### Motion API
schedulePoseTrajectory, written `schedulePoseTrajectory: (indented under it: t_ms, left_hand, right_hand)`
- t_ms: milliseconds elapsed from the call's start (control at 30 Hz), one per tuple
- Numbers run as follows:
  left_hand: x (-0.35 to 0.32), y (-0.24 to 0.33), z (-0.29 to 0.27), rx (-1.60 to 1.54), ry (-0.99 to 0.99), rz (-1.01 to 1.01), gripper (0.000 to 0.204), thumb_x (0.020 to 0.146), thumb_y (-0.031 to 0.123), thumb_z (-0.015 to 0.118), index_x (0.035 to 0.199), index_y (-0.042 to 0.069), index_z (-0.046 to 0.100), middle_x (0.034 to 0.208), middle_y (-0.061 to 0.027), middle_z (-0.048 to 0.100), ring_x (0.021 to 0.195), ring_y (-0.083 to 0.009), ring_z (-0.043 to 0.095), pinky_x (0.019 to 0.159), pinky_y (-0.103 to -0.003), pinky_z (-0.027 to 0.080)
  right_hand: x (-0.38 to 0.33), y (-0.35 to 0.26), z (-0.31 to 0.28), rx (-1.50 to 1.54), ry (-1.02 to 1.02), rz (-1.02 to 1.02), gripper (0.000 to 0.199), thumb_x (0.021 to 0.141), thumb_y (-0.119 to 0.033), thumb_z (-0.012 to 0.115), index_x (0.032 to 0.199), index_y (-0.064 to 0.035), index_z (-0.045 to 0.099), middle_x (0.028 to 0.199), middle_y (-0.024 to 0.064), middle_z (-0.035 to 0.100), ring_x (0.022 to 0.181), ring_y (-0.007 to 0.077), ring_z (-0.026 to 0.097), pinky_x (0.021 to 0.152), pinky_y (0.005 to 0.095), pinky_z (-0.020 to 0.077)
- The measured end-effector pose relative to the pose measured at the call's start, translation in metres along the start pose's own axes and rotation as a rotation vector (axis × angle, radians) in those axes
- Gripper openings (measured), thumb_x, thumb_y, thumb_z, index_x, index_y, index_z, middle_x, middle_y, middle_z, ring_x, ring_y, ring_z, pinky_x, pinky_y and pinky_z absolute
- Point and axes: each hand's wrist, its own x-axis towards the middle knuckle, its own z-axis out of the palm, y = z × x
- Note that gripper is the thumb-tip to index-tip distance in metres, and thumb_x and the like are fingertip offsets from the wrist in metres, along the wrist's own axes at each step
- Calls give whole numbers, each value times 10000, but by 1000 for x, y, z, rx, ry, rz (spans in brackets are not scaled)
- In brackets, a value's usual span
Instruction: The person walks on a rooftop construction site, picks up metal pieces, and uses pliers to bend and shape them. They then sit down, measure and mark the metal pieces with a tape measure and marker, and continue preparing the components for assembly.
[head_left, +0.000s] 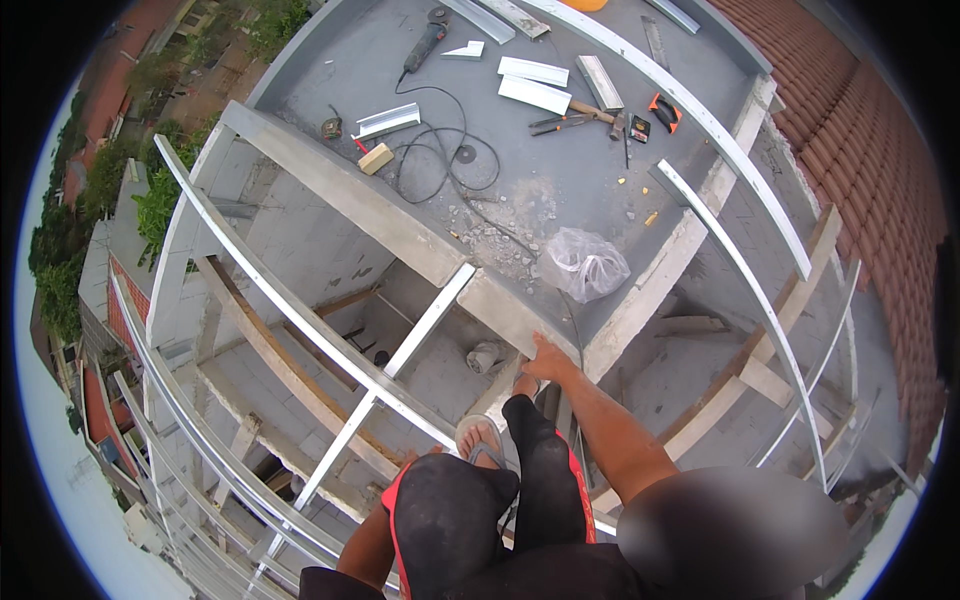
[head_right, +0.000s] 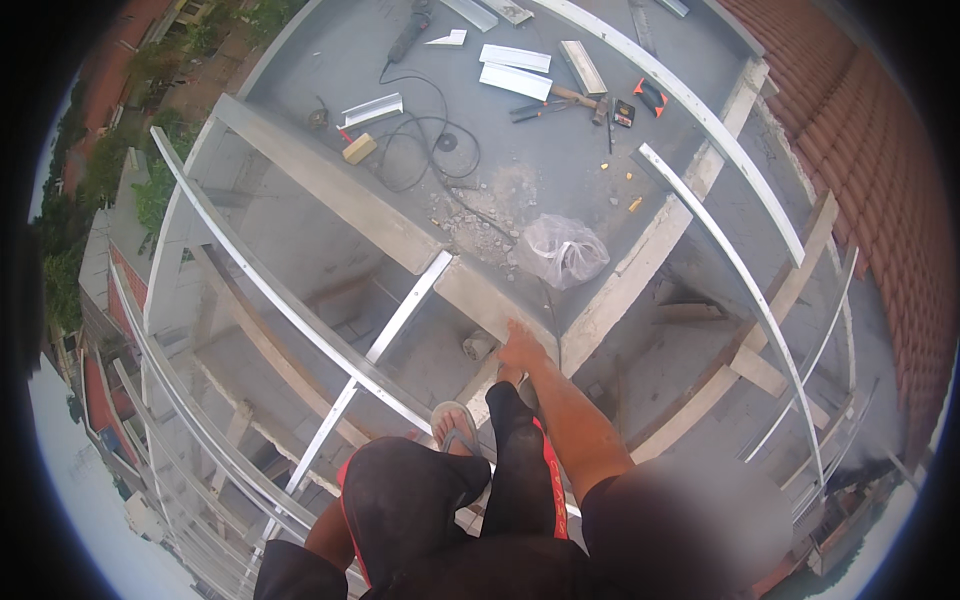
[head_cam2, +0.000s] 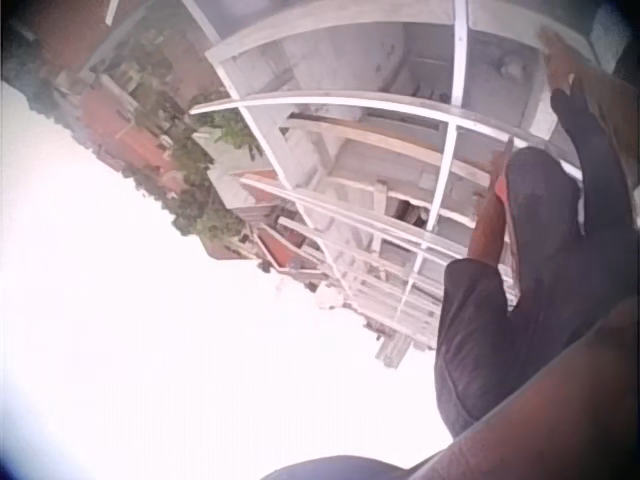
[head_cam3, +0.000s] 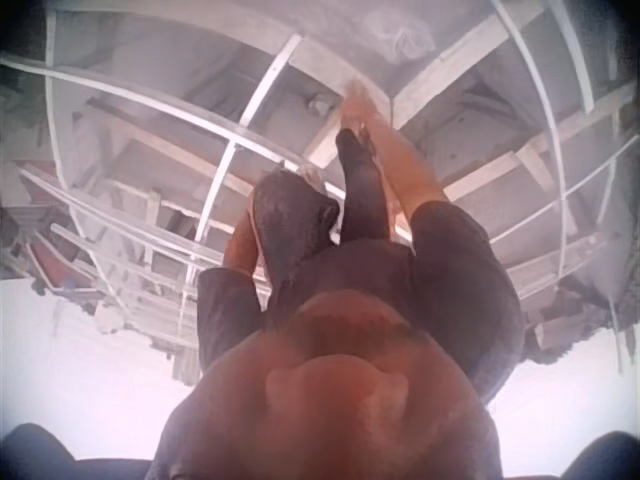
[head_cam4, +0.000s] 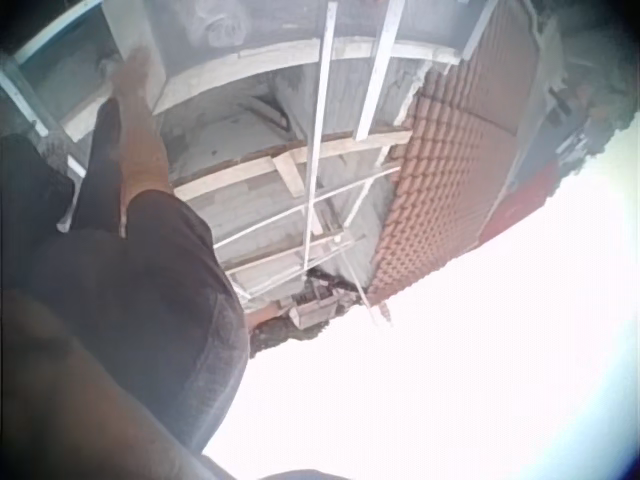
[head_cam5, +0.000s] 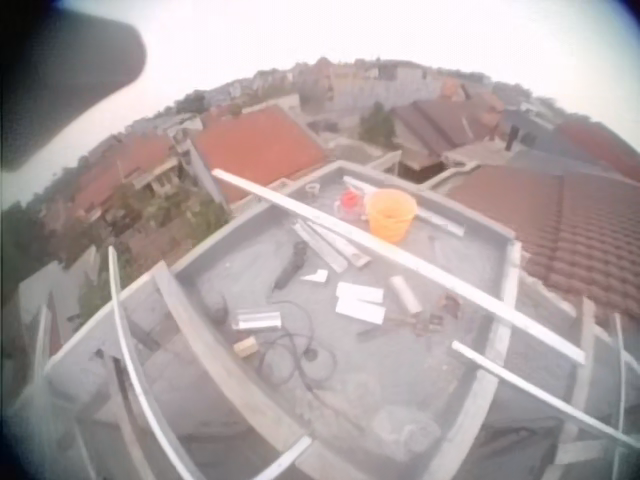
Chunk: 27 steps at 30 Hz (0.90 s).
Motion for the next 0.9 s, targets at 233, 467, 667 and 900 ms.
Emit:
schedulePoseTrajectory:
  t_ms: [233, 467, 667, 900]
  left_hand:
    - [-193, 42, -65, -359, -435, 175, 984, 964, 683, 681, 1633, 9, 423, 1635, -244, 481, 1417, -347, 577, 1154, -449, 503]
    - [-270, 196, -139, -551, -668, 471, 937, 997, 684, 643, 1621, 12, 449, 1624, -223, 506, 1419, -314, 580, 1150, -438, 508]
    - [-296, 440, -251, -604, -606, 177, 947, 1043, 800, 403, 1572, 25, 531, 1414, -157, 692, 1217, -249, 704, 1105, -386, 531]
    - [-284, 553, -302, -443, -741, 170, 847, 1071, 718, 471, 1576, 41, 544, 1528, -141, 613, 1324, -242, 633, 1155, -389, 471]
  right_hand:
    - [-132, 52, -155, 63, -26, 73, 825, 850, -393, 824, 1548, -37, 567, 1384, 302, 681, 1333, 434, 641, 1132, 460, 504]
    - [-220, 71, -438, 211, 596, 96, 365, 911, -122, 665, 1192, 94, 748, 846, 181, 784, 714, 243, 760, 772, 360, 585]
    - [-262, -68, -657, 91, 772, 46, 412, 959, -161, 654, 1324, 25, 706, 917, 158, 760, 818, 204, 705, 780, 368, 550]
    - [-225, -92, -615, 390, 345, 108, 525, 955, -212, 694, 1408, 49, 645, 989, 149, 787, 880, 200, 727, 733, 346, 567]
